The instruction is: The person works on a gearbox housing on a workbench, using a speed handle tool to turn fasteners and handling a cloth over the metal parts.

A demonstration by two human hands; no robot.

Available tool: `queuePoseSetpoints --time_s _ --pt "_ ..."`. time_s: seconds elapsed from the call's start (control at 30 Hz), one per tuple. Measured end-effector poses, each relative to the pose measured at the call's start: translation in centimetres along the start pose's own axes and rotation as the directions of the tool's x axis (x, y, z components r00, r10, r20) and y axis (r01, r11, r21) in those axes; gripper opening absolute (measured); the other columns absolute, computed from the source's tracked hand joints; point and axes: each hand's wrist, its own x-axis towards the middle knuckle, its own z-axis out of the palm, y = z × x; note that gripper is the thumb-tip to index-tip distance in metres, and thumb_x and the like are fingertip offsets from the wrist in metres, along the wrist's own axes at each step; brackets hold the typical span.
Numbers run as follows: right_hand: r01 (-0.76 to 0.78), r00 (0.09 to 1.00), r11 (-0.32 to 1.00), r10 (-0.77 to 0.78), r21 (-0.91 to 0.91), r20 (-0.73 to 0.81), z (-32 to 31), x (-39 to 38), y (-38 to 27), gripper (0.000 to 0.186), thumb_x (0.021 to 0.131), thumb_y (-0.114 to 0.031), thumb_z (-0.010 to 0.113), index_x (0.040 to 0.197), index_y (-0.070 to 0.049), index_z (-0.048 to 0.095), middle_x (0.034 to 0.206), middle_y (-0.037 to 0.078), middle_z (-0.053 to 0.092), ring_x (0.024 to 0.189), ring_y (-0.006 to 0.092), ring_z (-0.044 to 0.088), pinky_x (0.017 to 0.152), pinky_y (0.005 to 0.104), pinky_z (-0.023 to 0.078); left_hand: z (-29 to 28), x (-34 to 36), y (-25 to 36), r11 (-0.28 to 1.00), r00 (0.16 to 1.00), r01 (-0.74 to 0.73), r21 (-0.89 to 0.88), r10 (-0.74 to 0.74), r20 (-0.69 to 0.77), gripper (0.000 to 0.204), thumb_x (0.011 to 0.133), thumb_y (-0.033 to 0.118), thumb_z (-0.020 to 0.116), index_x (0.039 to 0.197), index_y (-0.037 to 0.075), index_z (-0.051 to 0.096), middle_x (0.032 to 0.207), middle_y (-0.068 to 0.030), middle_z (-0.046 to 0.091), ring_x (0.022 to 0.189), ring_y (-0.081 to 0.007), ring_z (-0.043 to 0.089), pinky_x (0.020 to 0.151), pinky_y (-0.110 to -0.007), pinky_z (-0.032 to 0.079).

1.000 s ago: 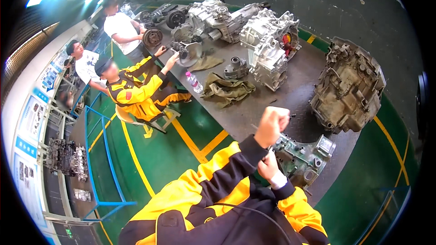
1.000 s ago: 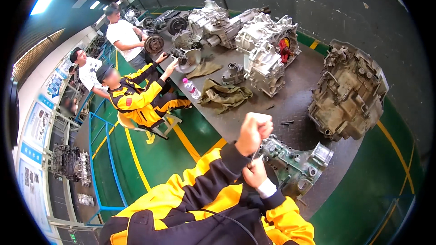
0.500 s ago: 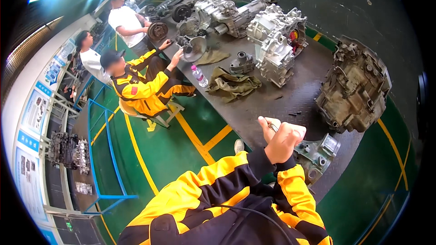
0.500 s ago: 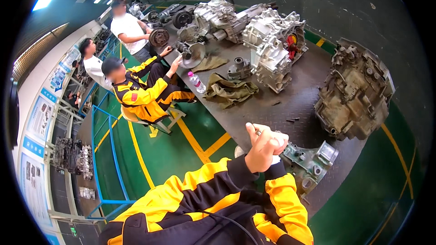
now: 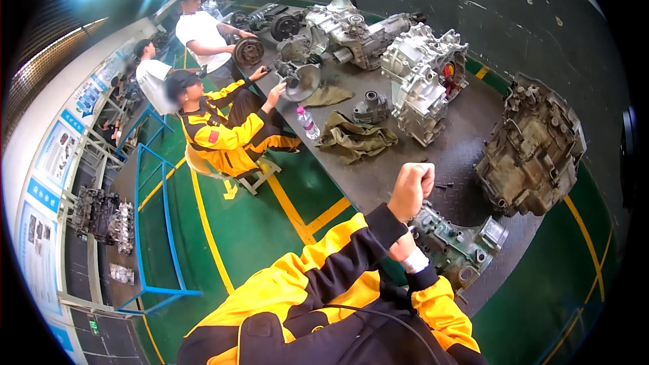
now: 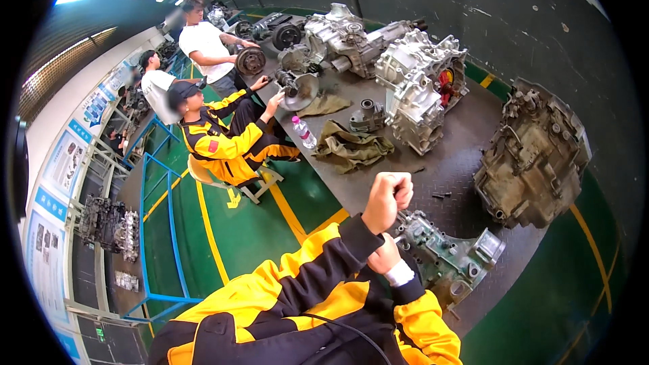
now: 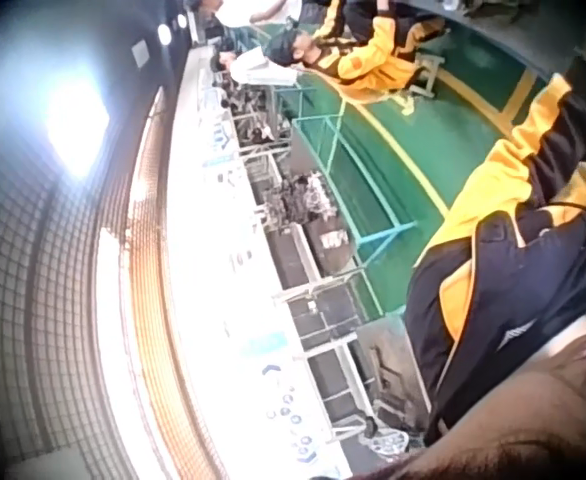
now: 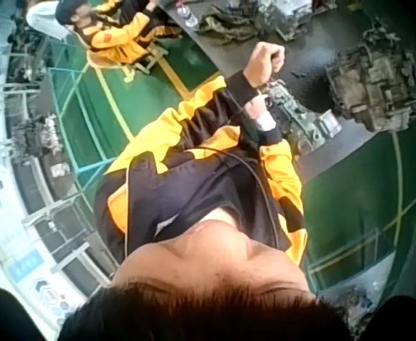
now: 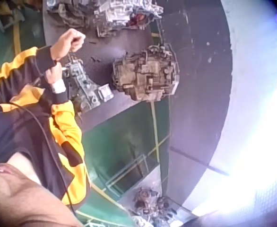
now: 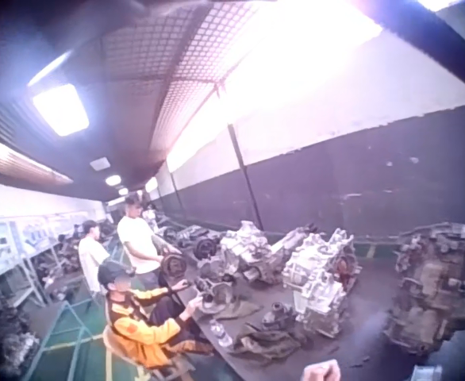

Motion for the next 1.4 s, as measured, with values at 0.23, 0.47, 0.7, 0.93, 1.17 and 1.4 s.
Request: queuePoseSetpoints --time_s 0.23,0.47,0.7,0.93,1.17,1.4 --pt "0.013 0.999 0.994 -0.017 -0.107 -0.034 -1.5 -1.7 -3.7 0.016 0.081 -0.012 0.054 0.076 0.002 0.061 0.062 0.020 0.057 0.055 0.0342 0.056 0.052 0.0380 0.045 -0.8 -0.8 0.0 1.000 0.998 0.005 -0.011 -0.004 0.062 0.041 0.091 0.031 0.034 0.059 0.007 0.034 0.052 0.0022 0.031 0.048 -0.0065 0.029 0.045 -0.025 0.023" --pt "-0.108 0.860 0.976 -0.003 -0.190 -0.510 -7.1 -5.1 -4.2 0.023 0.081 -0.009 0.062 0.062 0.001 0.052 0.052 0.003 0.045 0.048 0.0097 0.041 0.046 0.0303 0.031 -0.4 -1.0 1.1 0.998 0.967 0.059 0.012 -0.060 0.248 0.042 0.091 0.035 0.038 0.059 0.007 0.036 0.054 0.0007 0.035 0.050 -0.0078 0.031 0.048 -0.024 0.024" --pt "-0.128 0.843 0.986 0.052 -0.105 -0.535 -10.5 -1.7 -2.6 0.024 0.091 -0.014 0.054 0.079 0.004 0.063 0.057 0.007 0.049 0.055 0.0075 0.042 0.050 0.0280 0.035 1.7 -0.3 0.1 1.000 0.992 0.021 0.001 -0.021 0.125 0.045 0.090 0.033 0.039 0.053 0.010 0.029 0.049 0.0011 0.028 0.046 -0.0094 0.028 0.045 -0.027 0.022" --pt "-0.025 0.986 0.960 -0.021 -0.278 -0.162 -2.8 -3.5 -2.2 0.013 0.087 -0.012 0.061 0.083 -0.003 0.070 0.073 0.014 0.065 0.070 0.0187 0.060 0.068 0.0319 0.046 3.4 1.2 -0.9 0.894 0.932 0.340 -0.291 -0.362 -0.025 0.041 0.092 0.029 0.039 0.056 0.011 0.032 0.052 0.0021 0.030 0.045 -0.0095 0.026 0.044 -0.026 0.023" --pt "-0.070 0.987 0.996 0.062 -0.051 -0.146 -3.4 -0.6 -0.5 0.023 0.089 -0.025 0.062 0.085 -0.003 0.068 0.080 0.007 0.069 0.073 0.0181 0.062 0.070 0.0332 0.049 7.1 -0.1 -2.1 0.983 0.940 0.038 0.178 -0.095 0.327 0.048 0.093 0.038 0.033 0.057 0.006 0.028 0.051 -0.0009 0.026 0.049 -0.0118 0.026 0.049 -0.029 0.027" --pt "-0.027 0.987 0.935 -0.030 -0.354 -0.155 -3.8 -1.1 -0.4 0.024 0.088 -0.025 0.063 0.083 -0.003 0.068 0.078 0.008 0.068 0.071 0.0194 0.062 0.068 0.0338 0.049 5.7 -1.1 -0.8 0.985 0.950 0.012 0.172 -0.065 0.306 0.046 0.092 0.038 0.033 0.061 0.005 0.036 0.056 -0.0013 0.035 0.053 -0.0114 0.033 0.050 -0.029 0.028"
